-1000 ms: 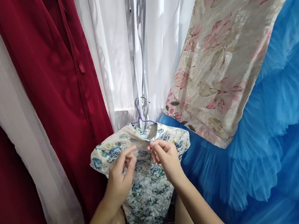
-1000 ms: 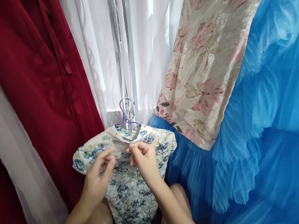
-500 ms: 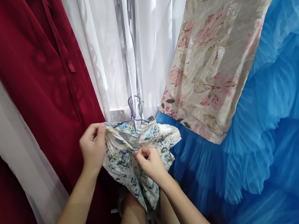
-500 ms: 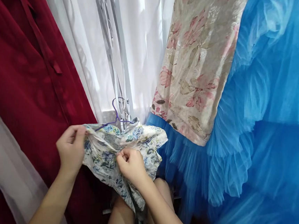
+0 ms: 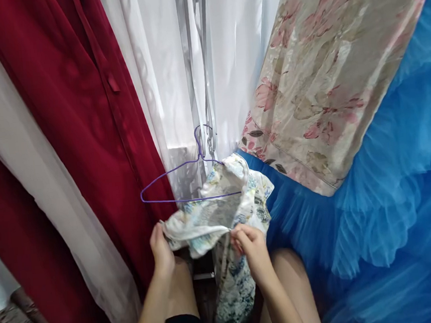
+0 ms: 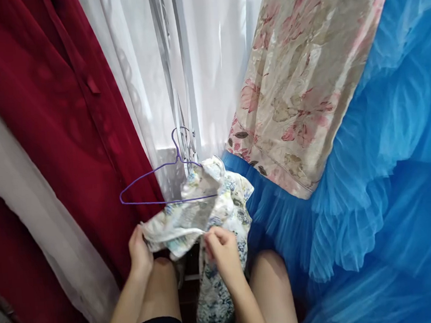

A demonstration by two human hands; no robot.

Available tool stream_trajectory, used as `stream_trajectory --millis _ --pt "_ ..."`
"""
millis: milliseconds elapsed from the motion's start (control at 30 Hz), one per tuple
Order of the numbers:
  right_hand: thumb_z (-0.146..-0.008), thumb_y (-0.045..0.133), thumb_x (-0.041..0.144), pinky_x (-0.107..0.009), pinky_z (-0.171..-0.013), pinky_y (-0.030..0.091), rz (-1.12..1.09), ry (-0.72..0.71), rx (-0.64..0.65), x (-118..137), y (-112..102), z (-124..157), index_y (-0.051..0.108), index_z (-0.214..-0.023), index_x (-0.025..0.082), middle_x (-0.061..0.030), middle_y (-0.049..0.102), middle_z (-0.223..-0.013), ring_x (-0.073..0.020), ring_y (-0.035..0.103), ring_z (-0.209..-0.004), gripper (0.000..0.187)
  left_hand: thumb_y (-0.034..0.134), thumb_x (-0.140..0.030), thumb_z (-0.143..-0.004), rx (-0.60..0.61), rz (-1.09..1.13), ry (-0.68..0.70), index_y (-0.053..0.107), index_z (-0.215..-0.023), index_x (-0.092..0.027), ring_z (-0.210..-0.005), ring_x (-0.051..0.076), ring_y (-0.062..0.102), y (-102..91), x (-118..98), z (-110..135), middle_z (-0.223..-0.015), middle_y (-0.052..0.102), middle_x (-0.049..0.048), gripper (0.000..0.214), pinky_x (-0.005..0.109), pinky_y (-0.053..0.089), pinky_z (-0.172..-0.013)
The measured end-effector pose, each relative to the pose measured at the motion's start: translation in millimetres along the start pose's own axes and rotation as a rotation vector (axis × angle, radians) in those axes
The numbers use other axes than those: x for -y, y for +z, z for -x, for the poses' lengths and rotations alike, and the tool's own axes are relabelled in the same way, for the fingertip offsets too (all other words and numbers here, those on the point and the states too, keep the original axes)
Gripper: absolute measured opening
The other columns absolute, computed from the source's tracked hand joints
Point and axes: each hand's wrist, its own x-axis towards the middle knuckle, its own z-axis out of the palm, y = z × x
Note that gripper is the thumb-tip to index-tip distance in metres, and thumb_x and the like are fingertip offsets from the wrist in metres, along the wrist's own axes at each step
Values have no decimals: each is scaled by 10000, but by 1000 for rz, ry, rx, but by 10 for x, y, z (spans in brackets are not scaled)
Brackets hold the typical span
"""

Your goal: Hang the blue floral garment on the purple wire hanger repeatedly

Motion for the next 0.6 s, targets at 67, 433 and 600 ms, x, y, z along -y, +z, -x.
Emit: stream_trajectory --millis 67,433,600 --pt "-812 590 414 -248 -466 235 -79 -5 -164 -269 -191 198 499 -543 210 58 382 -460 -98 300 -442 349 724 -398 -786 -24 -32 -64 654 -873 -186 -794 201 663 -229 314 417 -846 690 34 240 303 518 -775" --pt "-723 692 164 -283 -744 443 100 41 338 -253 -344 556 649 -932 194 -2 599 -835 -182 545 -796 215 530 -489 -987 679 -423 206 652 -820 -187 -743 186 588 44 -121 1575 -759 617 35 366 253 476 -700" --pt "-715 755 248 -341 -833 485 -30 119 461 -83 -351 722 692 -1028 188 -19 654 -873 -227 610 -861 325 517 -421 -997 734 -499 303 676 -863 -196 -867 219 638 126 -250 1751 -888 665 67 306 291 502 -813"
